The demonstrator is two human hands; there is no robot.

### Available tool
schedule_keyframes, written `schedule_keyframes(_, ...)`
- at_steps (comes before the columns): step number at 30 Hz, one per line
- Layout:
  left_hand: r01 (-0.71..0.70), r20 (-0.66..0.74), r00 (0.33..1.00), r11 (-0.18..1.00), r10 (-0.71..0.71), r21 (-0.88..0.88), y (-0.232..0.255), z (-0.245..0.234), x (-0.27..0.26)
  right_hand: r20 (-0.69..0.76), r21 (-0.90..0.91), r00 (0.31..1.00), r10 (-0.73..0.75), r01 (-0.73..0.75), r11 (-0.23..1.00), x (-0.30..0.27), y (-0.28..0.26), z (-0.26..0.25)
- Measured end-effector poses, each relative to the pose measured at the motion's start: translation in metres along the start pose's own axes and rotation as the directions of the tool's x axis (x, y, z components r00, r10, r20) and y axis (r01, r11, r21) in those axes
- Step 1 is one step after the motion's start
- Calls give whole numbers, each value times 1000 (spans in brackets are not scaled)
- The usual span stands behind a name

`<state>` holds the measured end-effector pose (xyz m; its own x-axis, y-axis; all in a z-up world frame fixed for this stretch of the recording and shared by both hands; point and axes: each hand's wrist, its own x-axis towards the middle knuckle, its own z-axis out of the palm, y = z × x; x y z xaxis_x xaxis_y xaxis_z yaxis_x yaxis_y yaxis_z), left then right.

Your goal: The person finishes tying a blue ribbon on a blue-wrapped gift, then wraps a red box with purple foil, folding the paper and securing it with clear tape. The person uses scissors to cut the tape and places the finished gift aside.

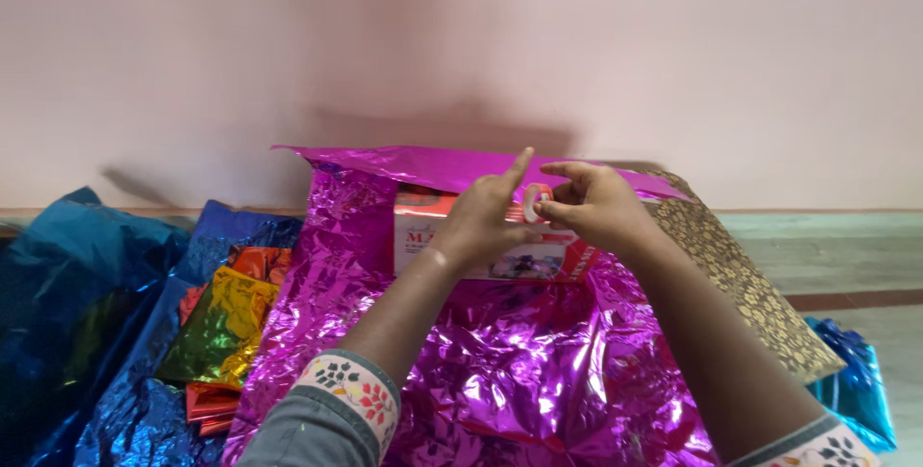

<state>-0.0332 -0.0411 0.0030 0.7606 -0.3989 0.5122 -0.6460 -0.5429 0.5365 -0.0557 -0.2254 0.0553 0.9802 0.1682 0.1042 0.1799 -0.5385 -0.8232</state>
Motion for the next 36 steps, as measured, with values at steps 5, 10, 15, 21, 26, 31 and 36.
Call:
schedule_keyframes(5,83,-95,991,994,-89,-71,-5,14,5,-78,17,992,-101,103,995,-20,9,4)
schedule_keyframes(10,-32,-142,989,992,49,120,-6,17,-2,-80,-11,982,-171,170,985,-47,23,6)
schedule_keyframes(15,67,-78,995,997,-65,33,8,13,4,-100,101,963,-251,261,960,-51,23,16)
schedule_keyframes(21,180,37,982,981,-183,78,18,7,5,-251,-38,943,-219,216,976,-102,49,-23)
schedule_keyframes(26,295,57,952,950,-302,100,18,10,5,-447,70,890,-83,128,989,-192,127,-90)
schedule_keyframes(31,326,76,940,942,-332,76,13,16,1,-650,55,735,194,-209,976,-312,242,-111)
schedule_keyframes(36,265,109,956,962,-271,62,-15,23,6,-699,-81,602,386,-603,793,-456,330,-66)
